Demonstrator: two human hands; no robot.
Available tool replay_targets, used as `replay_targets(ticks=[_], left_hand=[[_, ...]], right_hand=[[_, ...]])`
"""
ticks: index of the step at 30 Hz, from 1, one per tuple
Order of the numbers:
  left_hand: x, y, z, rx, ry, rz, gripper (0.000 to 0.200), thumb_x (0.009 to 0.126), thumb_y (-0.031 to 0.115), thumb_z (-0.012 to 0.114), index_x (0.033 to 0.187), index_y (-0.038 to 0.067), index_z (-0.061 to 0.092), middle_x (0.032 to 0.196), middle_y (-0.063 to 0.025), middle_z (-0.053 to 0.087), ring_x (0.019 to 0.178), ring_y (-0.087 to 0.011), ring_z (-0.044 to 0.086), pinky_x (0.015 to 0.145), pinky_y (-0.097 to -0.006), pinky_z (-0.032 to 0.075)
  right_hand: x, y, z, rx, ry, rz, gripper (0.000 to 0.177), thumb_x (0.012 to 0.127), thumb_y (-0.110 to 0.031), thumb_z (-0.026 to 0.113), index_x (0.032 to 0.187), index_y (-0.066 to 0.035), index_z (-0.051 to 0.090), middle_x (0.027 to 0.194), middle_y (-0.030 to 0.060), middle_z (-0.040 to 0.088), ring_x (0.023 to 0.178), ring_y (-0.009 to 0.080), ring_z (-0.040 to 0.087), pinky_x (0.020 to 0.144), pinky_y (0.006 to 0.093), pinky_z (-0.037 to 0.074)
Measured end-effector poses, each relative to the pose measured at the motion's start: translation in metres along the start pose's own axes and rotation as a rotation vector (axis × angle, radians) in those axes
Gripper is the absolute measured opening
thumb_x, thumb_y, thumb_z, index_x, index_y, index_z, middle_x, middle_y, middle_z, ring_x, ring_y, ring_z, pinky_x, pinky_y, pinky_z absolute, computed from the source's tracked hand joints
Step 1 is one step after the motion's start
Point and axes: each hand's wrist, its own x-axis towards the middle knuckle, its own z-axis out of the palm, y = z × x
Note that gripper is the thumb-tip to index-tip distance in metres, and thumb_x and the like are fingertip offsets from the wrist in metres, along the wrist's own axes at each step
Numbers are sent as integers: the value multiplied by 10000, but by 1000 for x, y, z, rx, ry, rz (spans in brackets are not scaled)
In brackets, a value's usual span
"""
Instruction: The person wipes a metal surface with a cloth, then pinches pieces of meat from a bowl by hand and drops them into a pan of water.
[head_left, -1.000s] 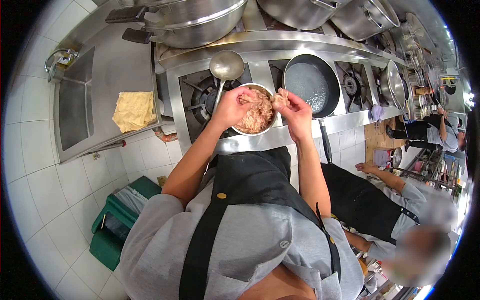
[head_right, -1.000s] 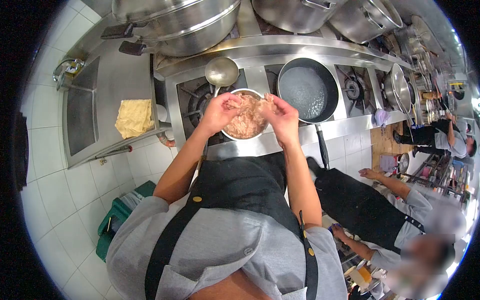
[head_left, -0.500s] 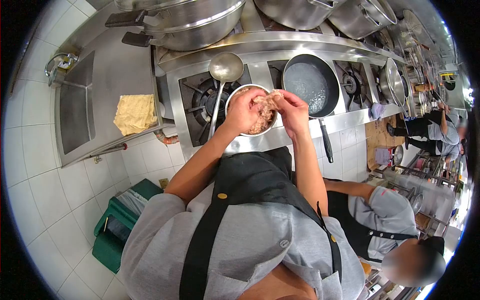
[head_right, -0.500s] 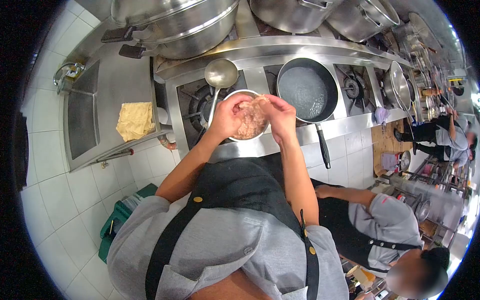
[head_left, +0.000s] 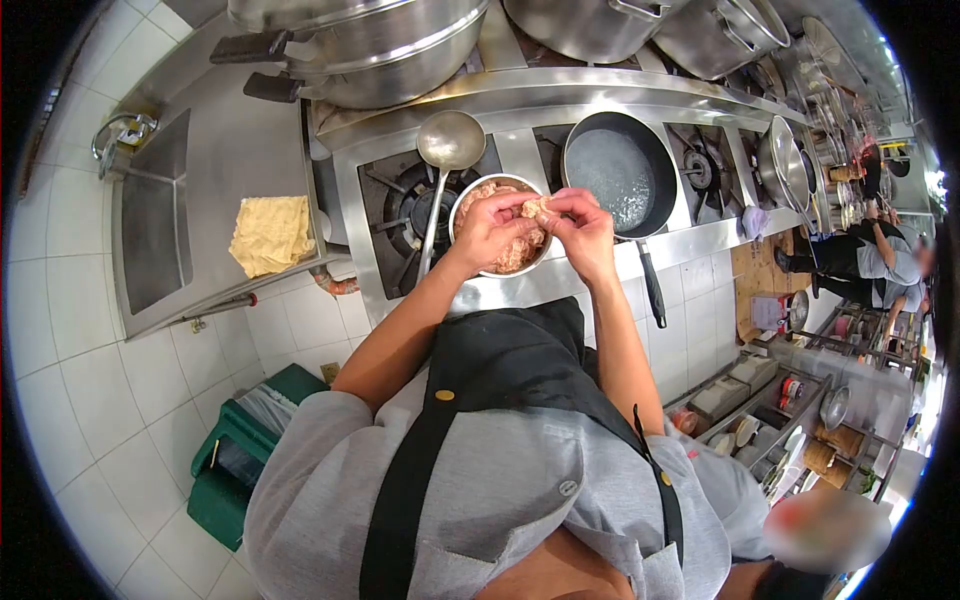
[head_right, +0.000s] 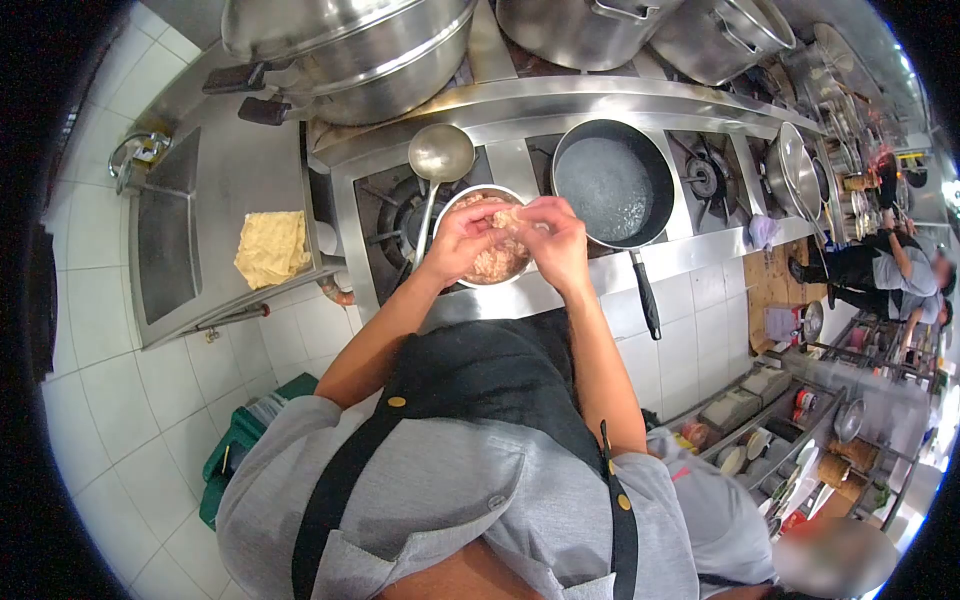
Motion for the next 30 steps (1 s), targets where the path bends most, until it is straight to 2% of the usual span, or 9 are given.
replay_targets(ticks=[5,11,13,16,20,22,26,29,30], left_hand=[[-1,-4,-9,-13,0,-148,283,811,-66,604,1088,-63,542,1039,-115,580,917,-157,598,761,-260,513],[1,8,0,-569,113,-348,287,843,46,625,1112,-11,541,939,-91,601,780,-157,607,670,-284,522],[2,5,-2,-578,106,-427,293,845,81,634,1113,0,545,948,-83,605,770,-158,609,655,-286,522],[4,-2,-6,-472,143,-477,297,844,83,637,1118,10,548,957,-75,612,780,-157,614,655,-278,521],[6,18,2,-106,92,-547,257,861,-8,555,1117,-28,538,1040,-112,602,945,-184,607,810,-295,520],[8,7,-9,-192,12,-468,280,850,-15,567,1128,-30,535,1042,-112,603,947,-180,607,818,-287,519],[2,14,-23,-326,-47,-417,306,825,-39,580,1128,-25,544,1024,-108,609,927,-173,614,828,-300,520],[-2,12,-25,-331,-12,-429,287,824,-32,589,1109,-19,559,1010,-99,613,902,-165,618,799,-298,525],[-2,9,-25,-316,6,-430,278,825,-26,594,1101,-17,565,1003,-95,615,892,-162,620,785,-295,527]], right_hand=[[-4,-23,-3,169,-78,79,266,760,38,684,1020,11,636,1132,100,553,922,110,567,726,225,484],[-5,0,-4,121,-96,33,259,756,32,685,1010,11,639,1053,69,597,892,109,579,733,225,492],[-4,7,-2,184,-80,107,286,737,30,697,1016,-4,643,1031,63,611,875,115,588,729,229,494],[-9,-16,-2,-268,-37,-101,312,686,28,685,993,-14,652,945,105,634,847,210,613,741,280,485],[-11,-32,-1,-278,-125,-203,307,703,24,715,997,-49,660,982,71,625,837,143,612,685,244,494],[-6,-24,-9,-387,-191,-284,294,714,20,709,998,-33,655,962,68,628,835,131,609,677,244,492],[-7,-14,-10,-127,-118,47,255,760,28,666,1013,9,642,914,50,634,858,107,602,713,228,495],[-14,12,-3,395,-38,250,337,733,25,668,1066,-13,627,1024,90,615,880,153,603,685,251,497],[-17,14,1,320,-23,174,348,729,30,670,1072,-12,625,1033,95,609,883,156,603,683,251,499]])
